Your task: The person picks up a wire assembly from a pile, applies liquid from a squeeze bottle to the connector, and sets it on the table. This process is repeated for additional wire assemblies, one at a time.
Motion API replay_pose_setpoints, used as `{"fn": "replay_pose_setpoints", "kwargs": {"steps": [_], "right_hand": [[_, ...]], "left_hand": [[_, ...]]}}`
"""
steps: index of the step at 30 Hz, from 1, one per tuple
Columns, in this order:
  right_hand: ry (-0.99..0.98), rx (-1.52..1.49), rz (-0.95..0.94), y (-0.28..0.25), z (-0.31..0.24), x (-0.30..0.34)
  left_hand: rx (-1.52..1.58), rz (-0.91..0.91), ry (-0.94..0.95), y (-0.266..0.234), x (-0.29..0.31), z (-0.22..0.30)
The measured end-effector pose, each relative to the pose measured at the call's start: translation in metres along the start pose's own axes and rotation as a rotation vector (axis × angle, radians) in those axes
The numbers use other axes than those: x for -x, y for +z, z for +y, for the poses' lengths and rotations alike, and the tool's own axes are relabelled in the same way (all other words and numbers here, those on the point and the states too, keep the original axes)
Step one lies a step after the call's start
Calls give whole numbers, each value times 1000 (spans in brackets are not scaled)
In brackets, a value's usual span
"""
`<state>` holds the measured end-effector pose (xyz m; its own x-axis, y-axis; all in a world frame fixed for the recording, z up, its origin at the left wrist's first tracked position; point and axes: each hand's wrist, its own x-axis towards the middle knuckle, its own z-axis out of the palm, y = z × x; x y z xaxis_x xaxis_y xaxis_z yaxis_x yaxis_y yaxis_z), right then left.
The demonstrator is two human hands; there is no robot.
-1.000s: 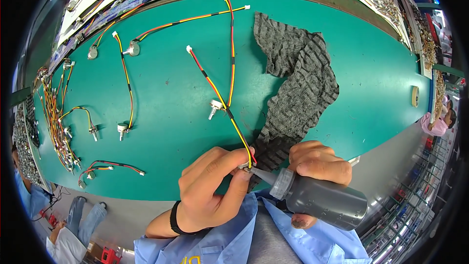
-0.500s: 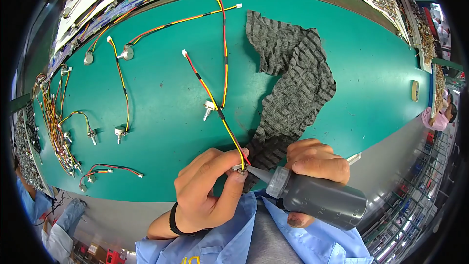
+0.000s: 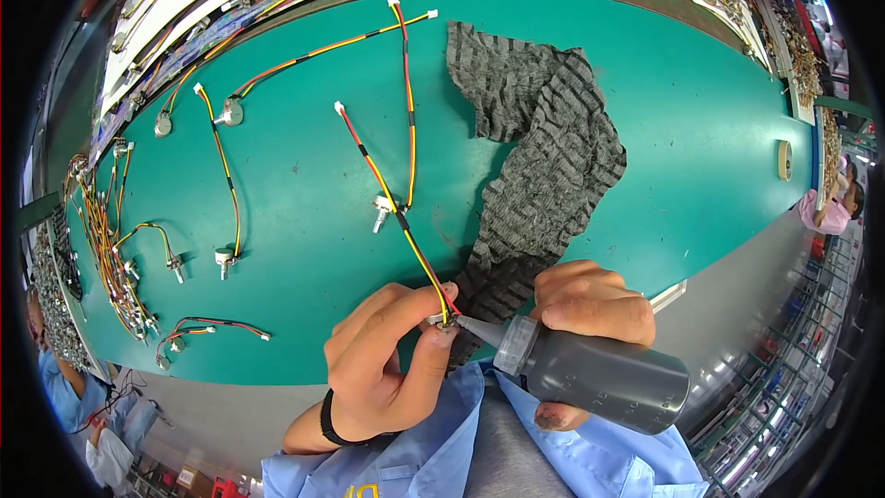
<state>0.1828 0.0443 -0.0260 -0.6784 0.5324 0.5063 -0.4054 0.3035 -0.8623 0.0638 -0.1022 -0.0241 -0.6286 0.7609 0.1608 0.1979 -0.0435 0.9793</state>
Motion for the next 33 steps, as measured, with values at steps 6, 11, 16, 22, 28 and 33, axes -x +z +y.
{"fn": "replay_pose_setpoints", "kwargs": {"steps": [6, 11, 16, 22, 28, 33], "right_hand": [[-57, -10, -98, -4, 4, -2], [3, 11, -38, -3, 0, -1], [-14, 59, 83, 1, 4, 6], [78, -18, 275, 5, 1, 10], [289, -224, 351, 10, -10, 9], [54, -386, 201, 10, -3, 7]], "left_hand": [[6, 14, -29, 1, 1, 1], [-15, 7, -58, 0, 2, 3], [26, 21, -58, 0, 5, 0], [210, -15, -152, -3, 6, 5], [325, -14, -223, -7, 7, 12], [390, -15, -169, -7, 11, 22]]}}
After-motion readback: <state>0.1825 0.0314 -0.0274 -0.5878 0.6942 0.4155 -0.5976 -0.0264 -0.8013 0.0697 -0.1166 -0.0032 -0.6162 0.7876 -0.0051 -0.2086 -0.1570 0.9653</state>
